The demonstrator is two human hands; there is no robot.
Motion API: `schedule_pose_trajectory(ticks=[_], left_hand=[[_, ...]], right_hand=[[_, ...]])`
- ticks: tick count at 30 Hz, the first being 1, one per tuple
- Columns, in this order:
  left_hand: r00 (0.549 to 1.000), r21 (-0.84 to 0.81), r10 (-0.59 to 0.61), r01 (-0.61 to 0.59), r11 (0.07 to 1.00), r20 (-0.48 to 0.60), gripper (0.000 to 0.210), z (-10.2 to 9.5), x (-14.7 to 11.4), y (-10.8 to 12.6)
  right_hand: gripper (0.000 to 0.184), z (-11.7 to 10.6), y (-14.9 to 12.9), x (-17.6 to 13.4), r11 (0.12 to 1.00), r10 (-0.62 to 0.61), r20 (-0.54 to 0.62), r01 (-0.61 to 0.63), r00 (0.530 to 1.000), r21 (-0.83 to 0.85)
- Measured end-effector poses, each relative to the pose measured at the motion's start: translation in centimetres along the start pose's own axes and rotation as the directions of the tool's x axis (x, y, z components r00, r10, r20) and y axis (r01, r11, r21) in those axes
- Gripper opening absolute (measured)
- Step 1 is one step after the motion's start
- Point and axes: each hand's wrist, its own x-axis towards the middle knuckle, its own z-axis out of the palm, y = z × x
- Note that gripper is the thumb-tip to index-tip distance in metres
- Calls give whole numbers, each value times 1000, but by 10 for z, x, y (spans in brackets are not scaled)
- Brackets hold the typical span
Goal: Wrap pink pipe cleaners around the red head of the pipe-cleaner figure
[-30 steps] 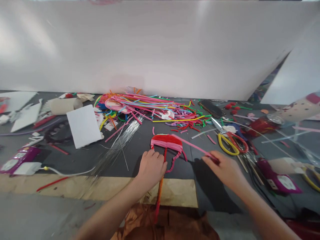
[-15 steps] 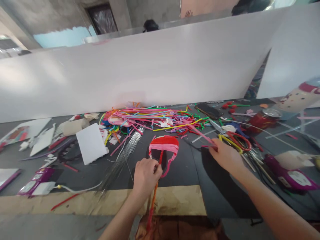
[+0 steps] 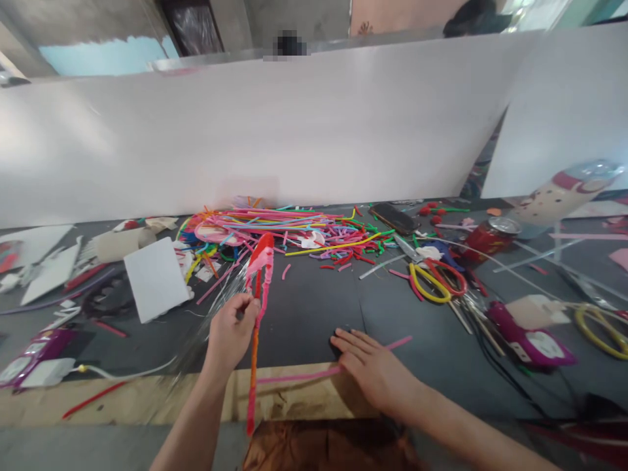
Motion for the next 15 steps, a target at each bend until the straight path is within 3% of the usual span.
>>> schedule_pose_trajectory(ticks=[2,5,9,12,15], left_hand=[[1000,26,3,-4,1000,9,25,1,0,-1],[995,102,71,-78,992,69,25,9,-5,2],[962,234,211,-248,940,172,22,32,-16,13],[954,218,223,-265,939,200,20,44,-19,19],[964,163,203,-231,959,171,18,46,-17,20]], right_hand=[[33,-9,28,5,982,179,-47,-181,983,-54],[35,-34,84,6,903,402,-158,-419,902,-94],[29,-56,123,-5,802,584,-204,-597,786,-5],[27,-58,116,-19,812,568,-252,-584,783,15],[28,-55,101,-33,861,501,-198,-509,842,11]])
